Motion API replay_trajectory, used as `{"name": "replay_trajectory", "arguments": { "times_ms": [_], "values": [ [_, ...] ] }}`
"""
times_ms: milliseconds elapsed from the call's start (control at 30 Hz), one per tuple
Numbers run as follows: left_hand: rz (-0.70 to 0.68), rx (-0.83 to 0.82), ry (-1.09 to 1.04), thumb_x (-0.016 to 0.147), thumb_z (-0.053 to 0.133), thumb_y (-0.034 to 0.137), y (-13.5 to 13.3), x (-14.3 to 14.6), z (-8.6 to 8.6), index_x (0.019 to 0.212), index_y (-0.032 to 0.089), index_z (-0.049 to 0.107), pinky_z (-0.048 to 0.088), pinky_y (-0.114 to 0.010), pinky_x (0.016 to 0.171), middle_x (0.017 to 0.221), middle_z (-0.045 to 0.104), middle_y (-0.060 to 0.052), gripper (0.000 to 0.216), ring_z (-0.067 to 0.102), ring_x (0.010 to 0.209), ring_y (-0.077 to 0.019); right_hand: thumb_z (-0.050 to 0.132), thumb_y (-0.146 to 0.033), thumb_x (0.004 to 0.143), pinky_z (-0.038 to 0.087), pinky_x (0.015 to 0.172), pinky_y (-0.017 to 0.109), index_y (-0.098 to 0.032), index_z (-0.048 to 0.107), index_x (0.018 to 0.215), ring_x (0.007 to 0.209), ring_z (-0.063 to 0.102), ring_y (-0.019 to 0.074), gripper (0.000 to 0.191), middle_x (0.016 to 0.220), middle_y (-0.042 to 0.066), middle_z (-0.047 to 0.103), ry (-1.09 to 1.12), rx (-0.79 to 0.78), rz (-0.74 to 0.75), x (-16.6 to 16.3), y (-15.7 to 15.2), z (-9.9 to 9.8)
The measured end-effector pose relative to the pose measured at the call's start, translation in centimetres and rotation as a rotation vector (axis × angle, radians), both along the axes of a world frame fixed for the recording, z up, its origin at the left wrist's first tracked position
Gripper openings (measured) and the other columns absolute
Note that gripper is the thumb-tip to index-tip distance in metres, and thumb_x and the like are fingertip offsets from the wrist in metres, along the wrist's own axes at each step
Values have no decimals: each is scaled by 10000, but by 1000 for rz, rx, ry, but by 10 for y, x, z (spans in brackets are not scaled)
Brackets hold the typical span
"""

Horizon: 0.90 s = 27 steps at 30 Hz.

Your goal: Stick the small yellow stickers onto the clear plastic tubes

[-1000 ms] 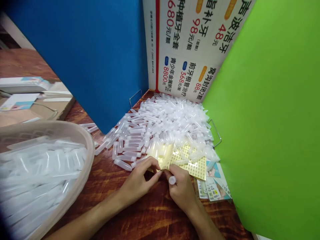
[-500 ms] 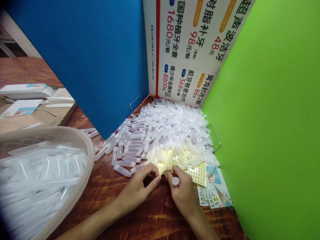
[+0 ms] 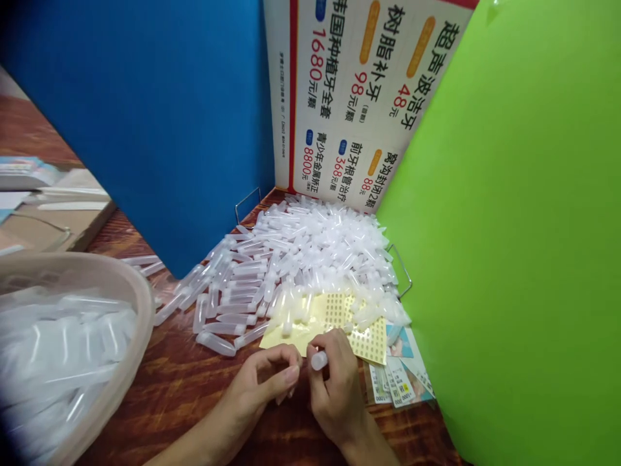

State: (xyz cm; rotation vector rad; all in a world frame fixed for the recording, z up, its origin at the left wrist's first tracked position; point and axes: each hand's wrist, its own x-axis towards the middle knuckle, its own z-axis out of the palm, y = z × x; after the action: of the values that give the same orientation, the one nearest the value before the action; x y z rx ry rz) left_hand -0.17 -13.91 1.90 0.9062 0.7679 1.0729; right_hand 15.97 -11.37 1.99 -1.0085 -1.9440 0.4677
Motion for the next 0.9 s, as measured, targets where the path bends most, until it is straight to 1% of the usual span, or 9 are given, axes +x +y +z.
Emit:
{"name": "replay_trajectory", "arguments": {
  "times_ms": [100, 233, 333, 467, 600, 733, 900],
  "values": [
    [5, -15, 0, 807, 744, 503, -2, 2, 1, 762, 152, 608, 277, -237, 574, 635, 479, 32, 379, 360, 603, -100, 472, -155, 965, 414, 636, 284, -214, 545, 895, 717, 528, 163, 117, 786, 5, 551, -14, -25, 11, -4, 1, -3],
    [72, -54, 26, 788, 760, 498, -1, 3, 3, 752, 152, 643, 286, -236, 586, 626, 476, 39, 368, 352, 603, -98, 502, -151, 927, 404, 633, 285, -211, 558, 869, 716, 539, 166, 101, 777, 4, 568, -33, -59, 44, -4, 4, -7],
    [101, -55, 26, 769, 779, 479, 2, 3, 2, 744, 153, 670, 318, -234, 612, 659, 533, 29, 345, 390, 622, -100, 529, -181, 927, 399, 612, 283, -206, 574, 840, 686, 553, 164, 101, 748, 3, 592, -60, -97, 58, -3, 6, -11],
    [118, -75, 13, 749, 796, 467, 5, 4, 0, 763, 149, 697, 362, -239, 665, 765, 645, -10, 333, 491, 700, -123, 542, -220, 934, 404, 602, 287, -200, 595, 815, 671, 572, 170, 132, 731, 10, 618, -85, -112, 44, -2, 7, -12],
    [122, -96, 21, 741, 803, 462, 5, 4, -3, 770, 148, 701, 390, -252, 694, 763, 665, -15, 332, 523, 712, -136, 528, -211, 928, 419, 610, 292, -200, 606, 817, 684, 588, 179, 137, 741, 18, 633, -102, -111, 35, -3, 8, -11],
    [134, -102, 27, 735, 807, 463, 5, 4, -5, 791, 140, 708, 413, -266, 746, 814, 695, -35, 343, 560, 770, -157, 512, -200, 925, 424, 608, 294, -202, 602, 815, 685, 589, 184, 143, 739, 22, 636, -114, -99, 29, -4, 8, -11],
    [136, -128, 40, 715, 811, 486, 6, 5, -6, 761, 141, 676, 388, -252, 671, 776, 666, -20, 373, 519, 695, -132, 516, -190, 920, 426, 615, 295, -201, 599, 826, 692, 592, 185, 126, 745, 23, 638, -134, -95, 40, -4, 8, -10]
  ]
}}
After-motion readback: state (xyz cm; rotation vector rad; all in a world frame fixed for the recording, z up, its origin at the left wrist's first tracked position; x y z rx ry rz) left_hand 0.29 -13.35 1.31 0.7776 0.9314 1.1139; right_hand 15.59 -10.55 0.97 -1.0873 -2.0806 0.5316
